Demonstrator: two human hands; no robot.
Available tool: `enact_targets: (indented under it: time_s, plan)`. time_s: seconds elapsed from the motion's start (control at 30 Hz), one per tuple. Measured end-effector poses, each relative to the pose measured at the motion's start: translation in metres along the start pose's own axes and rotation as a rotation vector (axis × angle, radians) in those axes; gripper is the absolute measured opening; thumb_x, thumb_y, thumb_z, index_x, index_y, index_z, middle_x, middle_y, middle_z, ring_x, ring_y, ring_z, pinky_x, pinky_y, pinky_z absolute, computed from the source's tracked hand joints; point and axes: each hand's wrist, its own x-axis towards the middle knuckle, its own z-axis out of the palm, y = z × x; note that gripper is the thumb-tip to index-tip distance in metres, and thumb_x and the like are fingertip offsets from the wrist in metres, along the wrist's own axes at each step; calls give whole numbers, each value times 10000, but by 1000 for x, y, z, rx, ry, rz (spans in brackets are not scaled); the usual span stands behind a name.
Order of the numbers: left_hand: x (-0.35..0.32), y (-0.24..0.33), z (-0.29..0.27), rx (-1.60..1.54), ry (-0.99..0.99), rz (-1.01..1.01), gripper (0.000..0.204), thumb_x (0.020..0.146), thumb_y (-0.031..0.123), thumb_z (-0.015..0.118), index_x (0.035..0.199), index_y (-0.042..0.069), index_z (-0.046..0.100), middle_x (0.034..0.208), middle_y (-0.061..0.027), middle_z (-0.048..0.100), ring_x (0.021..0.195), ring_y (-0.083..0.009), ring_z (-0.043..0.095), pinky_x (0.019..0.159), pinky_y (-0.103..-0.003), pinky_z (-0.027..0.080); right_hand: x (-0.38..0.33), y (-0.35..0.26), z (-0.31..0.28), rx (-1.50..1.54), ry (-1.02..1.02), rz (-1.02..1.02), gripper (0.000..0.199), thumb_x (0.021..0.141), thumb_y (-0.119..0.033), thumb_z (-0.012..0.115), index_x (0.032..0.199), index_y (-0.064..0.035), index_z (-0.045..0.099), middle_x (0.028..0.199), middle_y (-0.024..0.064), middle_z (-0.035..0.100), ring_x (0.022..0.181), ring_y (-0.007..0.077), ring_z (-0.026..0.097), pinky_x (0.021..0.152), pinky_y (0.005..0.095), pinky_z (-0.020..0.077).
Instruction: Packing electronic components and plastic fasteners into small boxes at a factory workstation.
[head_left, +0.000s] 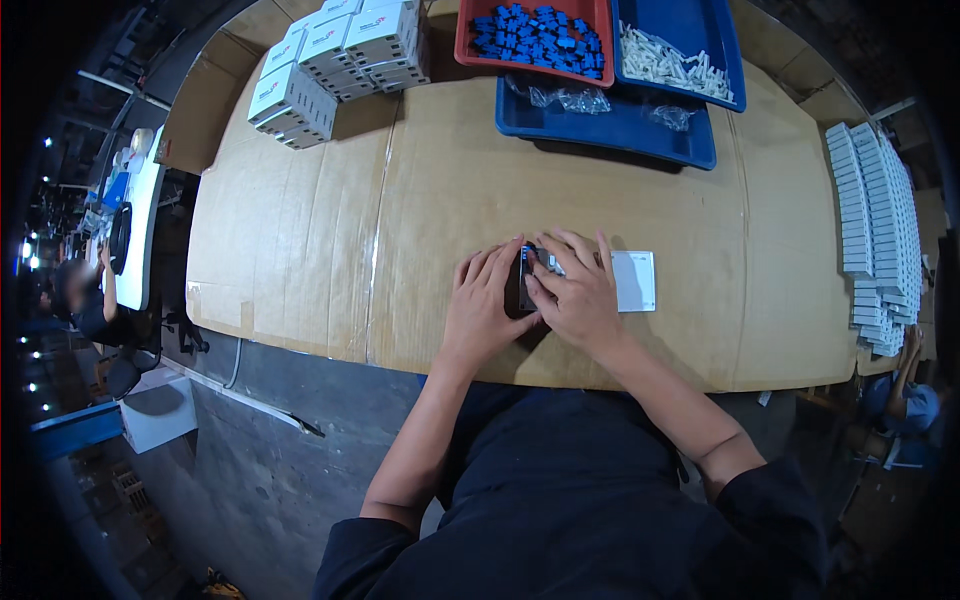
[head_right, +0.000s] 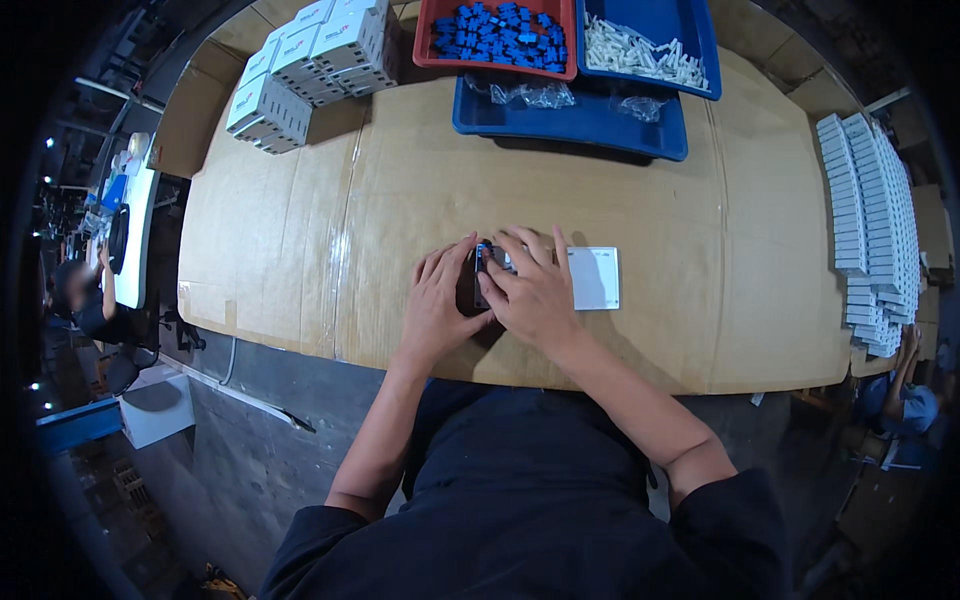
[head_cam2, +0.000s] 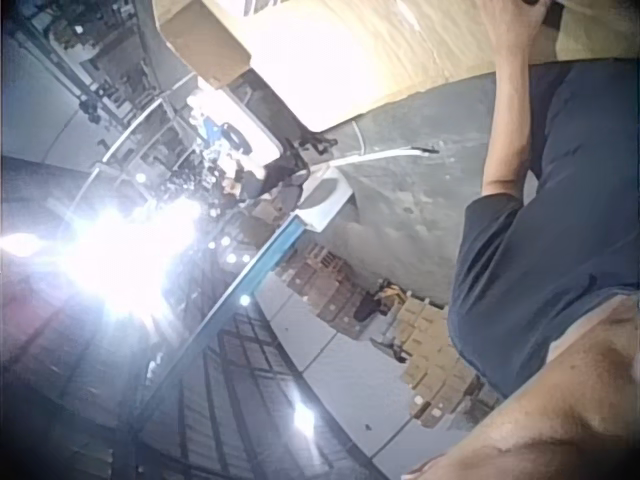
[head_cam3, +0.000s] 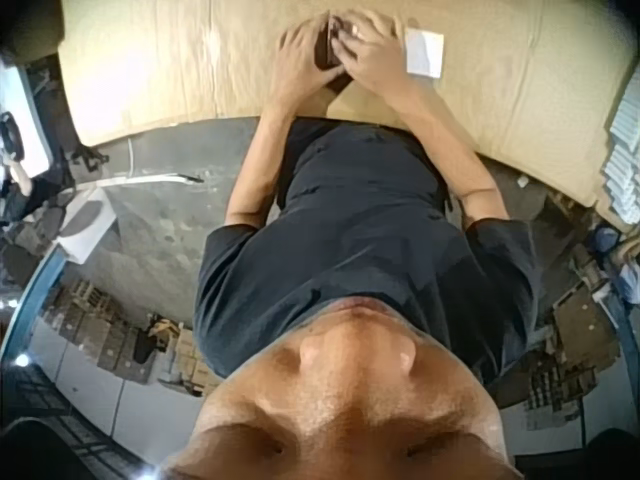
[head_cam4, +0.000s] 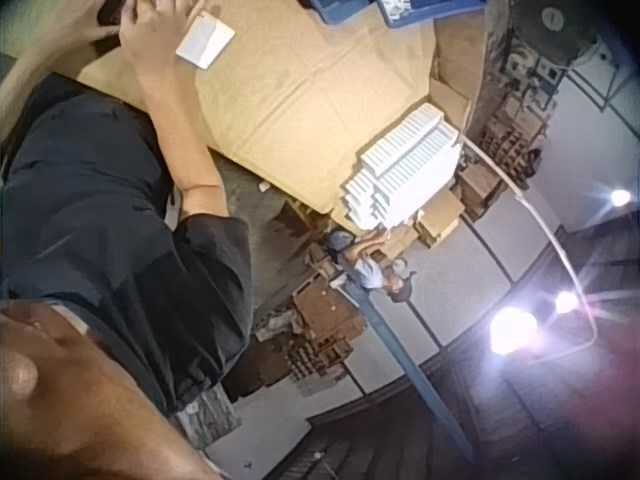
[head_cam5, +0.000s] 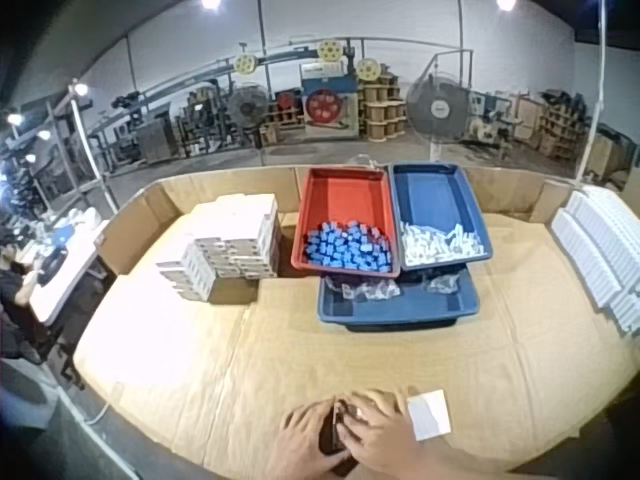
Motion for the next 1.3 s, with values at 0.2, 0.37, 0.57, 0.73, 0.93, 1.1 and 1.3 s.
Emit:
enact_targets:
  time_s: [0.2, 0.37, 0.57, 0.73, 0.93, 1.1, 1.3]
  plan:
    - [-3, -6, -3, -24, 3, 12, 967, 724, 377, 849, 1552, 92, 440, 1535, -146, 499, 1400, -367, 467, 1183, -482, 337, 0, 39, -35, 198, -214, 69, 369, 968, -250, 686, 1315, -130, 723, 1551, 106, 506, 1441, 299, 458, 1252, 593, 227]
    - [-13, -1, -1, -73, 116, -18, 1025, 708, 454, 872, 1556, 84, 430, 1535, -198, 420, 1401, -387, 427, 1157, -528, 361, -26, 81, -101, 72, -372, 219, 480, 898, -246, 769, 1354, -124, 686, 1594, 112, 461, 1429, 344, 465, 1250, 510, 293]
    - [-14, 42, 14, 135, 130, -276, 1101, 707, 509, 902, 1575, 110, 354, 1395, -244, 437, 1333, -430, 398, 1136, -576, 295, -48, 82, -109, 363, -414, 427, 460, 829, -181, 832, 1271, -103, 730, 1557, 121, 512, 1400, 348, 502, 1251, 506, 295]
    - [-14, 46, 27, 136, 139, -291, 1003, 765, 397, 877, 1563, 79, 359, 1397, -249, 437, 1340, -417, 394, 1146, -577, 275, -50, 88, -108, 366, -146, 267, 196, 948, -138, 727, 1115, -44, 766, 1299, 169, 700, 1282, 327, 610, 1241, 507, 312]
    - [-19, 39, 25, -663, 318, -317, 998, 805, 197, 851, 1597, 31, 269, 1377, -202, 458, 1274, -310, 509, 1066, -435, 449, -39, 114, -89, 785, -93, 622, 241, 1007, -141, 653, 1192, -5, 726, 1263, 158, 703, 1183, 266, 658, 1117, 391, 459]
    - [-22, 48, 12, -1067, 375, -346, 926, 928, 282, 759, 1637, 72, 202, 1435, -164, 476, 1329, -267, 512, 1130, -417, 424, -34, 100, -84, 301, -43, 463, 420, 939, -188, 748, 1325, -47, 669, 1391, 127, 621, 1225, 293, 630, 1048, 372, 506]
    - [-20, 48, 15, -1576, 346, -566, 713, 1061, 584, 422, 1554, 69, 435, 1394, -122, 586, 1298, -234, 564, 1103, -445, 449, -41, 76, -72, 76, -144, 295, 614, 856, -229, 834, 1419, -104, 622, 1429, 131, 583, 1323, 346, 563, 1096, 405, 474]
